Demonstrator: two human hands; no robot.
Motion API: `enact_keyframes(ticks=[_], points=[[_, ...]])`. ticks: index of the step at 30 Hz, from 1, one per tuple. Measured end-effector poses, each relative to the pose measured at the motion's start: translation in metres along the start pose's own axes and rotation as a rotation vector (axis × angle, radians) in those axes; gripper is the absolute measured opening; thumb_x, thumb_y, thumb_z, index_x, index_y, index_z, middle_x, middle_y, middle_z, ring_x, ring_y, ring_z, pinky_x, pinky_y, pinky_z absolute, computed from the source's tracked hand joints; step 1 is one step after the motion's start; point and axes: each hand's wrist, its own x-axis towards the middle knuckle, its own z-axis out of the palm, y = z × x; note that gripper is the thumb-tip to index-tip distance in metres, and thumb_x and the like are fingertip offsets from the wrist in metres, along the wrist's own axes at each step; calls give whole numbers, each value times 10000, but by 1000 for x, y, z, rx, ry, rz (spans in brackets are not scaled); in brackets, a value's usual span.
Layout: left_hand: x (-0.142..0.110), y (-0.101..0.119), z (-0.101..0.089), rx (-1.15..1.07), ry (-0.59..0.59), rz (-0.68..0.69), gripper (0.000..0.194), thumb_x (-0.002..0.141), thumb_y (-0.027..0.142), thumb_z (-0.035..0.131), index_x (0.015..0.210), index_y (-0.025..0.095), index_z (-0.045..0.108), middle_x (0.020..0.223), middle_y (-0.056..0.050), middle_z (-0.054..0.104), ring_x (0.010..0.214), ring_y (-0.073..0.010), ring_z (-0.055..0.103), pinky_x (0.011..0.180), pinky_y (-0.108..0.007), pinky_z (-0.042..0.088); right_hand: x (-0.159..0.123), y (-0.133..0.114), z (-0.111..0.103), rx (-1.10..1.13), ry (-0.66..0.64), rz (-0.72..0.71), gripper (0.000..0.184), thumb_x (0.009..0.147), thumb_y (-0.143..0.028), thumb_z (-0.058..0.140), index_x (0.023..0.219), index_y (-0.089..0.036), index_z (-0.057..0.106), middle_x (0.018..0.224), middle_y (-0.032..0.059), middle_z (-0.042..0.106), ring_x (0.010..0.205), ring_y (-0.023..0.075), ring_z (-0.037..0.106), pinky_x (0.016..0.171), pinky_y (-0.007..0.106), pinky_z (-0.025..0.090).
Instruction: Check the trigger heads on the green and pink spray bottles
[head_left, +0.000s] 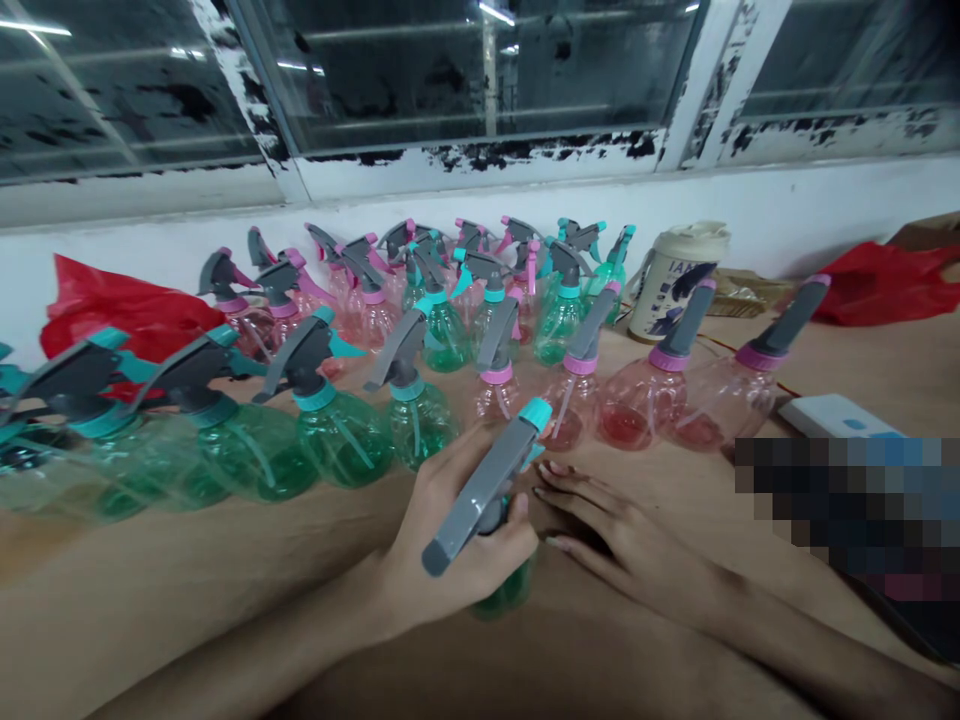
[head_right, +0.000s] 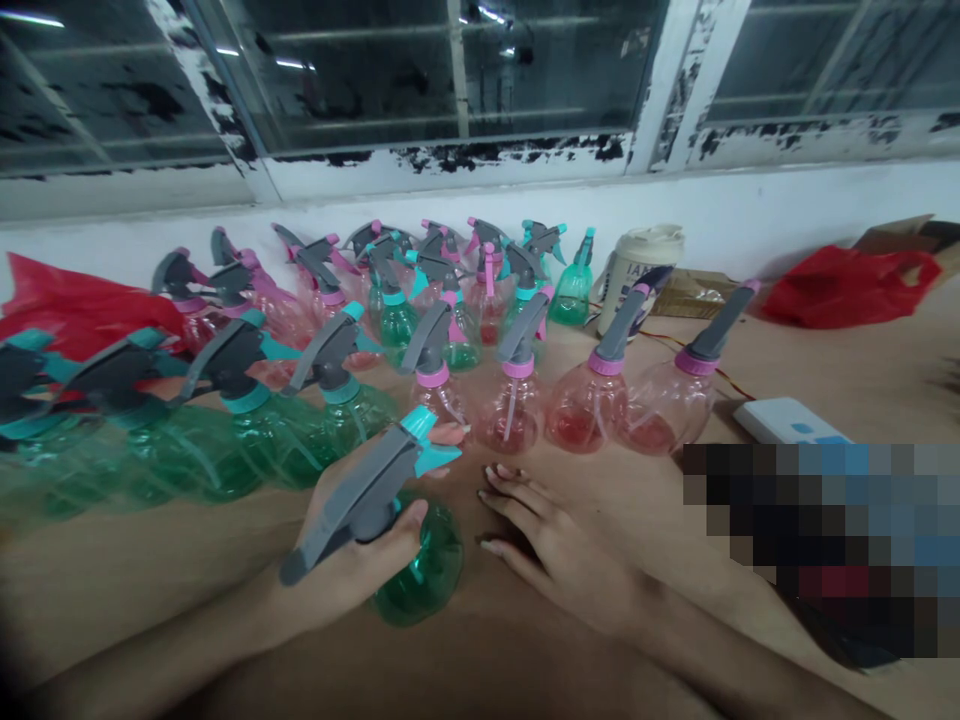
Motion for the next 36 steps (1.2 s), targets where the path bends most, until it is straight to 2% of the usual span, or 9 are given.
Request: enact_keyframes(ticks=[6,11,16,20,25,32,36], points=[[1,0,-1,-50,-28,-33,229,615,60,469,760,231,422,726,35,482,638,-141,496,607,-272,442,0,1,0,20,-8,19,466,905,-353,476,1340,-193,434,1396,74,455,1308,209,363,1067,420,353],[5,2,-9,-144,-92,-39,172,629,119,451,753,236,434,655,46,444,556,-132,435,535,-268,421,-1,1,0,20,-7,21,459,907,-372,468,1340,-222,437,1397,53,455,1312,213,356,1071,425,348],[9,1,-14,-133,-146,-35,115,624,145,450,696,234,435,623,37,450,542,-142,437,532,-286,435,-2,2,1,-19,-31,28,465,914,-404,442,1334,-205,441,1406,48,444,1313,214,352,1070,427,352],[10,2,-15,-137,-163,-31,132,628,148,445,728,229,475,655,24,486,575,-152,475,564,-296,460,-2,2,2,-11,-18,21,460,912,-397,450,1328,-201,446,1396,52,457,1304,210,369,1063,420,365],[10,3,-15,-106,-155,-70,84,650,165,450,698,233,462,647,23,490,568,-151,466,569,-296,462,-2,2,2,-2,11,1,458,906,-372,470,1335,-215,440,1399,57,451,1301,223,374,1060,437,364],[9,2,-8,-121,-91,-20,223,647,154,448,846,234,506,716,15,525,654,-165,520,635,-312,471,-1,2,2,-6,-13,7,445,911,-355,461,1324,-190,452,1405,71,442,1310,227,359,1068,434,354],[8,2,-6,-93,-62,-35,160,633,133,447,762,227,451,649,42,452,590,-142,468,574,-286,418,-1,2,1,-19,-29,5,454,914,-361,453,1328,-176,442,1418,72,424,1318,222,345,1074,426,348]])
